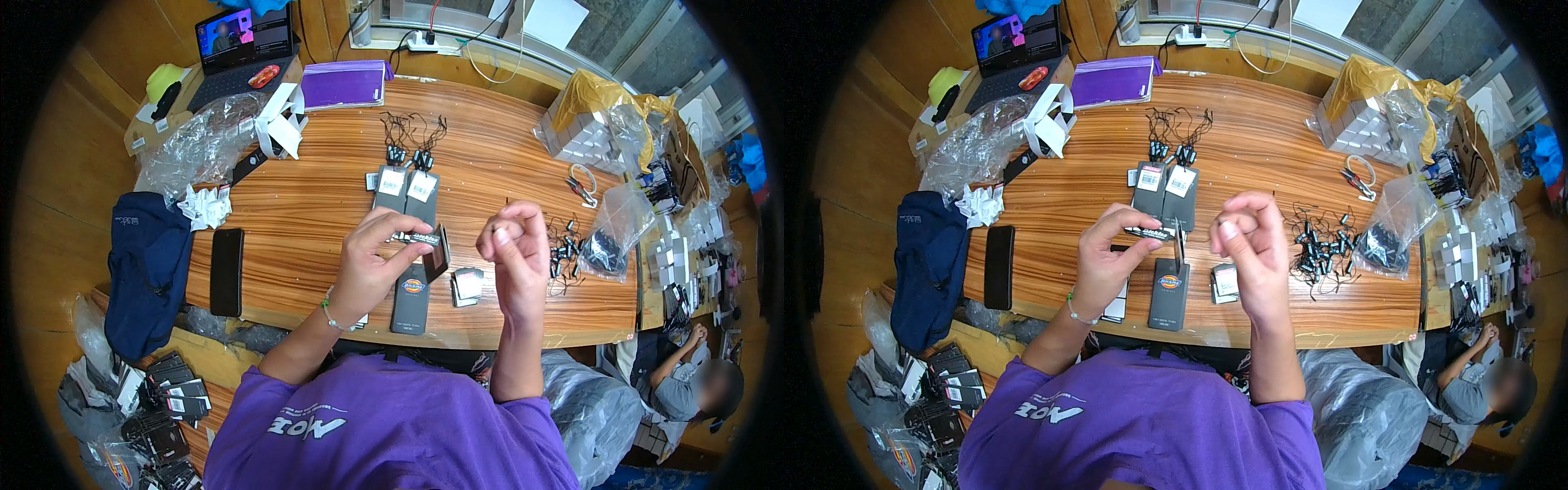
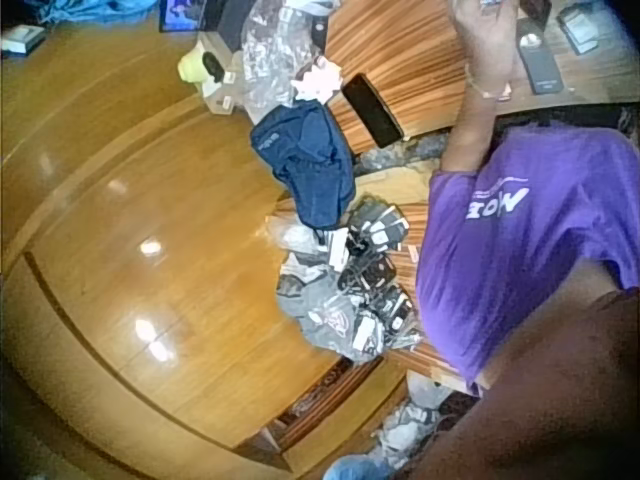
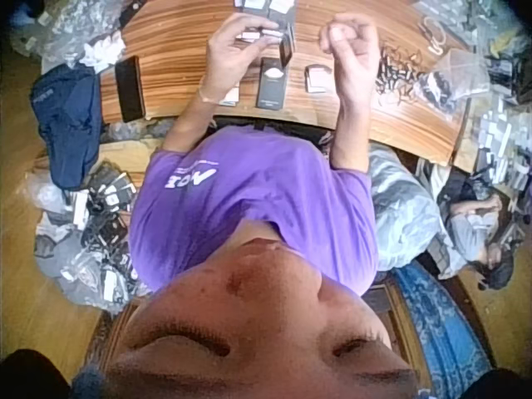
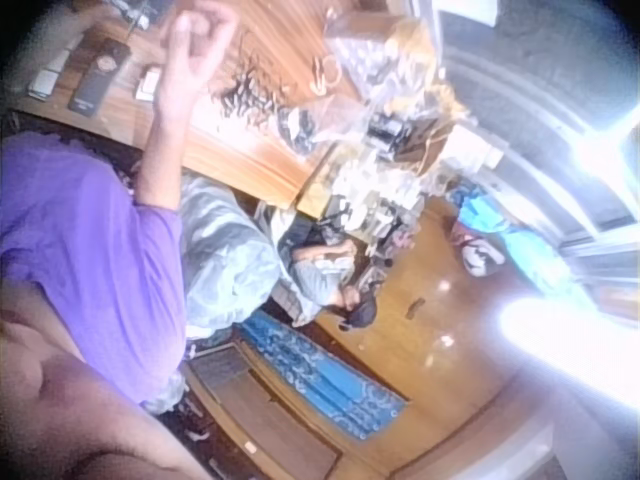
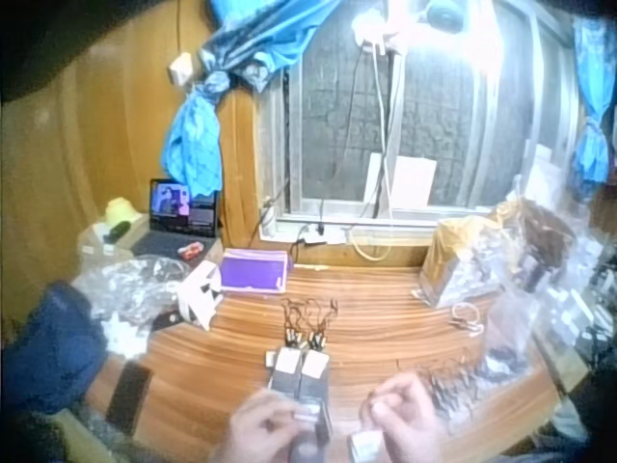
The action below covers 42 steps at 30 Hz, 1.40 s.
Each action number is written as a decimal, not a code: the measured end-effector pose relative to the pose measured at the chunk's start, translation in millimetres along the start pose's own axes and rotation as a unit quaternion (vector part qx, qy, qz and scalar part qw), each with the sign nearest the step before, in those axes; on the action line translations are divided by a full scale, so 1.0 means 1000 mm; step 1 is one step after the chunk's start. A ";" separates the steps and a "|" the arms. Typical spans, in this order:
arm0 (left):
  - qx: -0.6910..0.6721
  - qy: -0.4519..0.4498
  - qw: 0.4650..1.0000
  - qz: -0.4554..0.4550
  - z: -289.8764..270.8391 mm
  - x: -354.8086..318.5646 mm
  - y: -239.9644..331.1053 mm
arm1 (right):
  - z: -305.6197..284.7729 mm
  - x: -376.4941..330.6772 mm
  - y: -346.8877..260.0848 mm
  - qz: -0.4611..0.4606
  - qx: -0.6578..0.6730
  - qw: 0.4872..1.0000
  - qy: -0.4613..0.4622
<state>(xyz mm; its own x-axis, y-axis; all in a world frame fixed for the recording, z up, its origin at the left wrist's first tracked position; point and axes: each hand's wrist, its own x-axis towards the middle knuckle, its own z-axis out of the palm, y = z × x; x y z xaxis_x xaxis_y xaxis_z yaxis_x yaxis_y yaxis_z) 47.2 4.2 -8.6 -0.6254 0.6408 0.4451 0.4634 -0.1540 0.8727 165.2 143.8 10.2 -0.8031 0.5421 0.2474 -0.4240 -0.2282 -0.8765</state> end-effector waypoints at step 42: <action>-0.326 -0.119 0.905 -0.245 0.002 -0.003 -0.002 | -0.001 -0.002 0.036 0.040 -0.006 0.988 -0.152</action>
<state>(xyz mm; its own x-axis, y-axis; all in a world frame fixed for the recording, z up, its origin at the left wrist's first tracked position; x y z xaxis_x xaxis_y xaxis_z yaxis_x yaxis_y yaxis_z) 49.1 3.7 -12.5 -0.4669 0.8842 -0.0167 -0.3506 -0.1678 0.9214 151.8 135.0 -22.1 -0.9229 0.2554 0.2880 -0.3508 -0.2501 -0.9024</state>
